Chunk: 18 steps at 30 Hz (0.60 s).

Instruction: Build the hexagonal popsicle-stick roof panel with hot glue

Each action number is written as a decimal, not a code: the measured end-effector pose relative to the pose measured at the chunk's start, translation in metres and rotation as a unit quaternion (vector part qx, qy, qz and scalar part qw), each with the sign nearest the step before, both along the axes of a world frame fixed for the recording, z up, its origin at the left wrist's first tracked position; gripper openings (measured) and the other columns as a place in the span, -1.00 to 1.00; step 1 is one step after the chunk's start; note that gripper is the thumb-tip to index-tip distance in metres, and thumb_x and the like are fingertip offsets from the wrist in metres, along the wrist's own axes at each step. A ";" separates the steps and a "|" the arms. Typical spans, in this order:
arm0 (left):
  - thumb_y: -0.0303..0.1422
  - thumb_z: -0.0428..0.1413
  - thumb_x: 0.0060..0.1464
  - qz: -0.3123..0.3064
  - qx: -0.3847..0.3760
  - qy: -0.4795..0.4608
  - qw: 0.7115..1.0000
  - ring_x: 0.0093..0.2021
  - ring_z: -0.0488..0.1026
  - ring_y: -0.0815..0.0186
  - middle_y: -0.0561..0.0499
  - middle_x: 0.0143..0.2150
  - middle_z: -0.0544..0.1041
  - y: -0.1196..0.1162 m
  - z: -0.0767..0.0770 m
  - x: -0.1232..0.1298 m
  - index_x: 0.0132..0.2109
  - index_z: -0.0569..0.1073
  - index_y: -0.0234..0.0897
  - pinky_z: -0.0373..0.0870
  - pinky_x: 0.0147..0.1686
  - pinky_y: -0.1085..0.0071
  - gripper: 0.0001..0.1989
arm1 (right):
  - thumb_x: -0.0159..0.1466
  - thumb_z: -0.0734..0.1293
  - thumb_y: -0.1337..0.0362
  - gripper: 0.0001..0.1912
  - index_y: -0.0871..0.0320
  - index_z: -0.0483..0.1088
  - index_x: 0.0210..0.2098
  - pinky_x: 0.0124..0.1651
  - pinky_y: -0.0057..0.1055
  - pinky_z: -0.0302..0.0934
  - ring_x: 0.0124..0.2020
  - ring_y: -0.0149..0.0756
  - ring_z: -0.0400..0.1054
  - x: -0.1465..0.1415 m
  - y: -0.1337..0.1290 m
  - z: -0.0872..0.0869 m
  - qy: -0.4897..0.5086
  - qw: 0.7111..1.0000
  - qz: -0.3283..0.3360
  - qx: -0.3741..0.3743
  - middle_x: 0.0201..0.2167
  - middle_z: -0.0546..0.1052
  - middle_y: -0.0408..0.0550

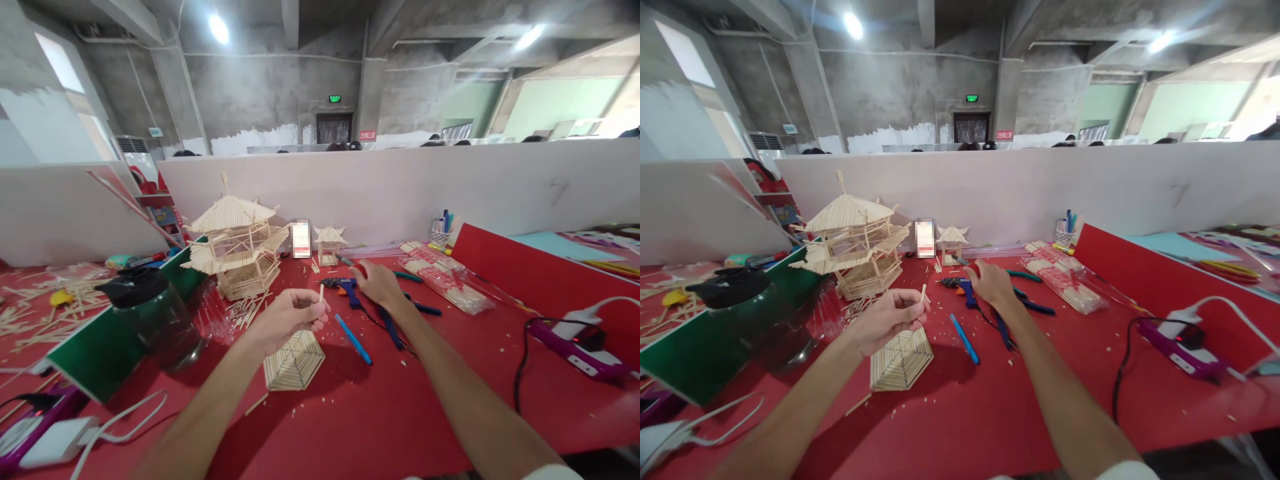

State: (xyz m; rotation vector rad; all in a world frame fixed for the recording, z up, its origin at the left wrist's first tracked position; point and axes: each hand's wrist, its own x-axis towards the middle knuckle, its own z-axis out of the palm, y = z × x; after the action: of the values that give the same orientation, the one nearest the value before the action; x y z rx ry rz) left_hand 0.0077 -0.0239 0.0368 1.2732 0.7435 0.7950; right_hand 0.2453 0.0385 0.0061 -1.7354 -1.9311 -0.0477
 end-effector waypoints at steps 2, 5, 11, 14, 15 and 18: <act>-0.24 0.38 -0.16 0.032 -0.002 -0.008 0.999 -0.50 0.39 0.53 0.03 -0.45 0.52 0.002 -0.002 0.001 -0.34 0.55 -0.39 0.34 -0.44 0.60 -0.69 | 0.41 0.03 0.06 -0.60 0.16 0.37 -0.21 -0.23 -0.39 0.10 -0.23 -0.18 0.41 0.011 -0.003 0.005 0.071 0.995 0.047 0.054 -0.29 0.54 0.04; -0.26 0.42 -0.25 0.076 -0.010 -0.012 0.997 -0.50 0.38 0.54 0.06 -0.47 0.50 0.014 -0.011 -0.005 -0.37 0.55 -0.38 0.31 -0.46 0.63 -0.67 | 0.43 -0.02 0.05 -0.58 0.14 0.33 -0.22 -0.28 -0.43 0.09 -0.36 -0.26 0.37 0.008 -0.019 0.013 0.112 0.972 0.192 0.074 -0.40 0.50 -0.06; -0.25 0.41 -0.26 0.088 0.006 -0.006 0.996 -0.49 0.38 0.52 0.07 -0.47 0.50 0.026 -0.023 -0.009 -0.37 0.55 -0.37 0.30 -0.45 0.59 -0.67 | 0.42 0.09 0.14 -0.73 0.14 0.31 -0.14 -0.29 -0.43 0.01 -0.31 -0.25 0.35 -0.025 -0.036 0.008 0.017 0.952 0.304 0.030 -0.34 0.50 -0.04; -0.23 0.41 -0.28 0.090 0.018 -0.002 0.996 -0.49 0.38 0.49 0.07 -0.49 0.50 0.025 -0.024 -0.007 -0.37 0.53 -0.37 0.30 -0.44 0.56 -0.65 | 0.41 0.10 0.14 -0.74 0.14 0.31 -0.17 -0.29 -0.43 -0.03 -0.28 -0.25 0.34 -0.030 -0.035 0.005 -0.010 0.948 0.315 0.032 -0.31 0.50 -0.03; -0.22 0.41 -0.27 0.089 0.023 -0.002 0.996 -0.49 0.37 0.49 0.07 -0.50 0.50 0.025 -0.024 -0.006 -0.37 0.53 -0.37 0.29 -0.44 0.55 -0.65 | 0.41 0.10 0.14 -0.74 0.14 0.31 -0.17 -0.30 -0.43 -0.04 -0.29 -0.25 0.34 -0.031 -0.035 0.004 -0.014 0.947 0.320 0.032 -0.30 0.50 -0.03; -0.21 0.39 -0.23 0.085 0.040 0.005 0.996 -0.50 0.36 0.49 0.08 -0.53 0.48 0.026 -0.024 -0.007 -0.39 0.53 -0.37 0.28 -0.44 0.55 -0.67 | 0.41 0.10 0.15 -0.75 0.13 0.31 -0.18 -0.33 -0.43 -0.08 -0.32 -0.27 0.33 -0.033 -0.036 0.005 -0.033 0.949 0.313 0.026 -0.32 0.51 -0.06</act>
State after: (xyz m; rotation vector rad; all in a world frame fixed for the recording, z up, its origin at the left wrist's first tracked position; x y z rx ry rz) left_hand 0.0010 0.0023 0.0123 1.2985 0.8439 0.9649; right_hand 0.2123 0.0028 0.0108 -1.0288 -2.4174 0.0759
